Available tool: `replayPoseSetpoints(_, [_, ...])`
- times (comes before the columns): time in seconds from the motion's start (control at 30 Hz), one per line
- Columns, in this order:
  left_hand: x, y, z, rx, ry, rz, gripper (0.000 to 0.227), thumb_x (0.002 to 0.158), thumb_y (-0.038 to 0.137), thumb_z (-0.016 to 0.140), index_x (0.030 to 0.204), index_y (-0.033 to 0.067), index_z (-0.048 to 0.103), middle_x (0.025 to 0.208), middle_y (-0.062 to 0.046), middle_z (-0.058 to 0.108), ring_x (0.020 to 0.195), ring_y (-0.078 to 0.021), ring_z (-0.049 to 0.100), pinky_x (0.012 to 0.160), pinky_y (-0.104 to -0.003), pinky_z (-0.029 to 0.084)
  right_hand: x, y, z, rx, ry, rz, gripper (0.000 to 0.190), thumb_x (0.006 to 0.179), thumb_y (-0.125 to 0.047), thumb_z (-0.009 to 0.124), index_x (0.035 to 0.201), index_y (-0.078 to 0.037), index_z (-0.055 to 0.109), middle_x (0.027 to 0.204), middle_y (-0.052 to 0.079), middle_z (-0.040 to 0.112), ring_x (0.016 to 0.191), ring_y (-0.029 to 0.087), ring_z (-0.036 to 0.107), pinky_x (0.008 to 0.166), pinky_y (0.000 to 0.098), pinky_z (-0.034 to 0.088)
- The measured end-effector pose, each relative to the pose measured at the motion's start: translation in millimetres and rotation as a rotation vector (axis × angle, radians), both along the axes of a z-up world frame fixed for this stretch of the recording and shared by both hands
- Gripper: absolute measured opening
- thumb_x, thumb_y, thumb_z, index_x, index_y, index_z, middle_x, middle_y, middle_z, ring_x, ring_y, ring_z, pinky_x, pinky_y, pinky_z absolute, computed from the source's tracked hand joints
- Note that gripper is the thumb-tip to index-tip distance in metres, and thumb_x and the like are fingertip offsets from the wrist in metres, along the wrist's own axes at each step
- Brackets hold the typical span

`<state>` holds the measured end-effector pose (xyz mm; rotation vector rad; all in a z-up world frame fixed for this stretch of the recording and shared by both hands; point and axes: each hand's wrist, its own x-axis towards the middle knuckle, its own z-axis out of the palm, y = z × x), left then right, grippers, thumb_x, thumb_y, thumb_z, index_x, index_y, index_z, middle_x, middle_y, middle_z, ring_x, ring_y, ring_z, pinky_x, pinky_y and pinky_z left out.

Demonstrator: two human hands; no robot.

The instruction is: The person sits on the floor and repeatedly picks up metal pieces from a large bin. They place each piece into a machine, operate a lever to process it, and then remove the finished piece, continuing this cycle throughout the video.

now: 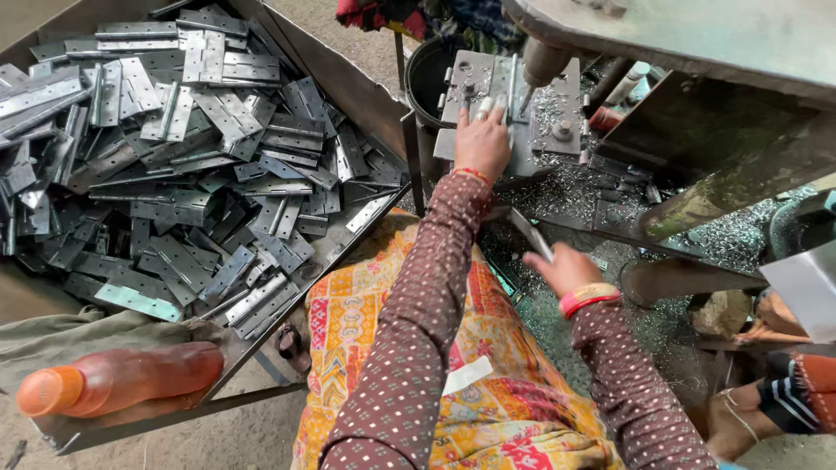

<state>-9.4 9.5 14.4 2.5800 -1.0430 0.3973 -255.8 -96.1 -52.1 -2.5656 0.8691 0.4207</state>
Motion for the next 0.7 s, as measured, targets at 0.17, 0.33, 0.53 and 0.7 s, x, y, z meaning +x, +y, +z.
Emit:
replayPoseSetpoints(0.17, [-83.8,40.1,8.5,0.184,-0.090,-0.016,0.030,0.093,0.021,0.058,0.115,0.0087,0.073,0.137,-0.010,0.061,0.126,-0.0224,0.059,0.123,-0.051,0.029,10.9,17.9,62.3,-0.157,-0.606,-0.029,0.046,0.093,-0.049,0.072,0.108,-0.007,0.064,0.098,0.015,0.073,0.087,0.037,0.071,0.074,0.0485,0.054])
replayPoseSetpoints(0.33, [-119.3,74.6,12.4,-0.133,-0.390,-0.097,0.025,0.090,0.021,0.059,0.112,0.0099,0.063,0.126,-0.006,0.063,0.118,-0.0226,0.062,0.107,-0.056,0.040,4.2,27.0,61.6,-0.109,-0.789,-0.121,0.050,0.101,-0.048,0.066,0.120,-0.003,0.057,0.117,0.018,0.062,0.086,0.029,0.072,0.074,0.0426,0.055])
replayPoseSetpoints(0.53, [-98.8,52.1,48.1,-0.413,-0.077,-0.235,0.013,0.103,0.016,0.061,0.112,0.0067,0.061,0.116,-0.011,0.061,0.099,-0.0267,0.063,0.089,-0.041,0.054,5.9,22.6,60.8,-0.173,-0.946,-0.109,0.047,0.106,-0.042,0.067,0.125,-0.001,0.055,0.121,0.022,0.055,0.088,0.031,0.068,0.077,0.0437,0.056])
replayPoseSetpoints(0.7, [-81.4,20.3,37.1,-0.260,-0.481,-0.004,0.007,0.102,0.015,0.063,0.102,0.0084,0.059,0.118,-0.010,0.062,0.089,-0.0207,0.062,0.086,-0.044,0.058,1.1,23.2,58.7,-0.150,-0.938,-0.094,0.050,0.103,-0.044,0.067,0.125,-0.001,0.055,0.119,0.022,0.055,0.090,0.033,0.068,0.077,0.0439,0.056])
